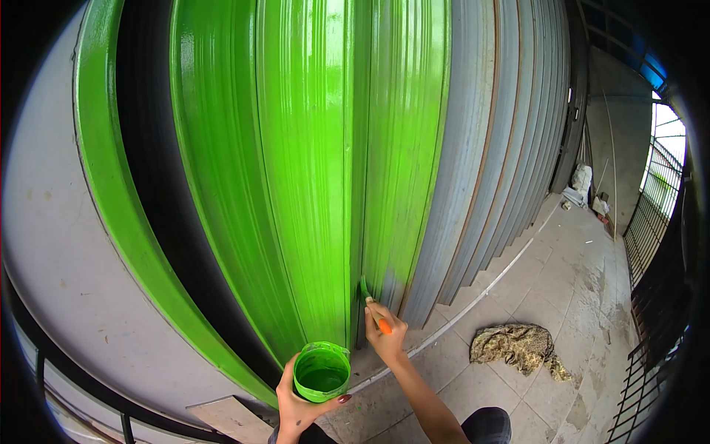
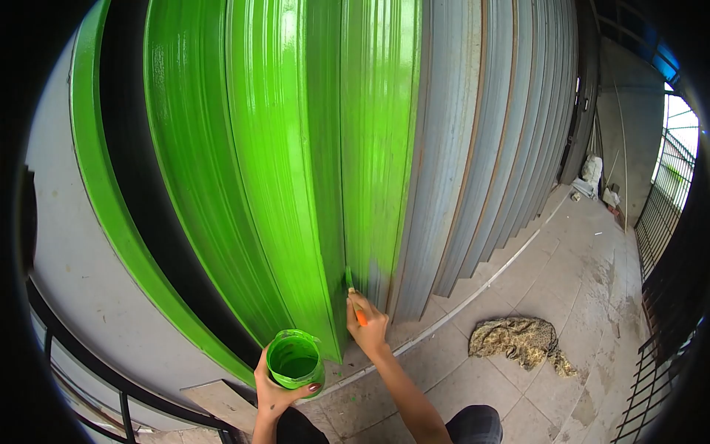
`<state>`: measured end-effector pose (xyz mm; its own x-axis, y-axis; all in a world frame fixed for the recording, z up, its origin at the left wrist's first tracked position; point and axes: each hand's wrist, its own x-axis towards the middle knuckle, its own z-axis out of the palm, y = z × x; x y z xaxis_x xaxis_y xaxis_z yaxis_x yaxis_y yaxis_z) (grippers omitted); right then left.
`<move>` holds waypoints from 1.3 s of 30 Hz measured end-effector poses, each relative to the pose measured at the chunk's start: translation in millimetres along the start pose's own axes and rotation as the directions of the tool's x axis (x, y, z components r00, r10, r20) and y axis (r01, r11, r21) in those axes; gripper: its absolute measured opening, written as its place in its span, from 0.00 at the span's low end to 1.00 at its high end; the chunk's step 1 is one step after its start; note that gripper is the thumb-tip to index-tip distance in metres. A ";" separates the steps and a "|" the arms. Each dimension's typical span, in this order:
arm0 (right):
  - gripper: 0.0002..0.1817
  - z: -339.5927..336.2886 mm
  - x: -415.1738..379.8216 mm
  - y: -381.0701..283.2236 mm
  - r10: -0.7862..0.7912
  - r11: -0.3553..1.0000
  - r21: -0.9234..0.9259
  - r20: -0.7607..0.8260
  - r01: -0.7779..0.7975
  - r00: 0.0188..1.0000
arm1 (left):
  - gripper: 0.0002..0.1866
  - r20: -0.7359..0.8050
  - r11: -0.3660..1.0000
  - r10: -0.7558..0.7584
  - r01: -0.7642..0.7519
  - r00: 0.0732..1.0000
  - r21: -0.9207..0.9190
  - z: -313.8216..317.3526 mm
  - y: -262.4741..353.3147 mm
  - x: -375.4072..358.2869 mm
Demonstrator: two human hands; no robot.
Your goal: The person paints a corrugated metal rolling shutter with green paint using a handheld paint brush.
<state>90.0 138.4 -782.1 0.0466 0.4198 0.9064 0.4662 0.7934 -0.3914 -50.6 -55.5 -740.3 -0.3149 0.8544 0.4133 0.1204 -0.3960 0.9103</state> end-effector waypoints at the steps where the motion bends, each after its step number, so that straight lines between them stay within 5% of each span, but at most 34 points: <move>1: 0.08 -2.8 -2.3 -0.4 0.016 1.000 0.008 0.027 -0.016 1.000 | 0.49 -0.001 1.000 -0.007 0.007 1.000 -0.007 0.0 1.5 -1.3; 2: 0.08 -4.5 -4.8 -1.0 0.033 0.999 0.016 0.054 -0.034 0.998 | 0.49 0.001 1.000 0.002 -0.002 1.000 0.002 -0.6 2.9 -1.3; 6: 0.09 -8.1 84.6 -28.4 -0.162 0.972 0.126 -0.241 0.196 0.957 | 0.49 0.001 0.999 -0.010 0.010 1.000 0.047 -0.6 5.5 -4.0; 9: 0.10 0.9 110.2 -23.4 -0.248 0.959 0.067 -0.273 0.275 0.930 | 0.49 -0.005 0.998 -0.012 0.013 1.000 0.063 -0.3 3.7 -5.5; 12: 0.12 4.8 49.5 -4.5 -0.259 0.966 -0.030 -0.123 0.257 0.958 | 0.49 0.000 0.999 -0.003 0.003 1.000 0.034 2.5 5.6 -2.9; 14: 0.14 2.6 -15.8 12.4 -0.107 0.994 -0.028 0.080 0.110 0.991 | 0.48 0.005 1.000 -0.008 0.008 1.000 0.005 1.9 6.4 -3.9; 16: 0.17 -6.1 -68.5 24.2 0.066 0.995 -0.093 0.319 -0.038 0.946 | 0.48 0.002 1.000 -0.009 0.009 1.000 0.019 -0.8 7.8 -6.1; 19: 0.18 -17.9 -74.6 22.3 0.114 0.988 -0.143 0.423 -0.058 0.899 | 0.48 0.004 1.000 0.010 -0.010 1.000 0.007 -3.2 8.6 -3.5; 23: 0.16 -28.5 18.1 12.0 -0.071 0.978 -0.158 0.354 0.134 0.933 | 0.49 -0.011 1.000 -0.010 0.011 1.000 0.026 -4.5 -1.3 -2.4; 25: 0.13 -45.6 74.4 -13.8 -0.288 0.928 -0.175 0.224 0.329 0.931 | 0.49 -0.011 1.000 -0.019 0.019 1.000 -0.018 -1.7 1.1 0.3; 28: 0.10 -72.3 123.3 -36.8 -0.497 0.812 -0.268 0.146 0.518 0.855 | 0.48 -0.004 1.000 0.007 -0.007 1.000 -0.024 1.2 -5.9 4.7; 31: 0.07 -71.1 109.8 -20.3 -0.507 0.685 -0.359 0.389 0.634 0.769 | 0.48 0.004 1.000 0.013 -0.014 1.000 0.028 1.7 -5.9 2.8; 34: 0.08 -68.7 46.6 7.0 -0.486 0.611 -0.282 0.603 0.739 0.632 | 0.49 0.002 0.997 0.033 -0.033 0.999 0.063 1.3 -6.9 5.5; 39: 0.12 -78.4 -22.3 49.4 -0.211 0.764 -0.110 0.888 0.635 0.408 | 0.49 -0.001 0.998 0.017 -0.017 1.000 0.054 0.5 -5.1 1.2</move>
<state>181.3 133.6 -809.2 -0.8643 0.3951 0.3111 0.4829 0.8248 0.2941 -51.2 -52.3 -744.4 -0.3140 0.8471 0.4288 0.1765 -0.3917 0.9030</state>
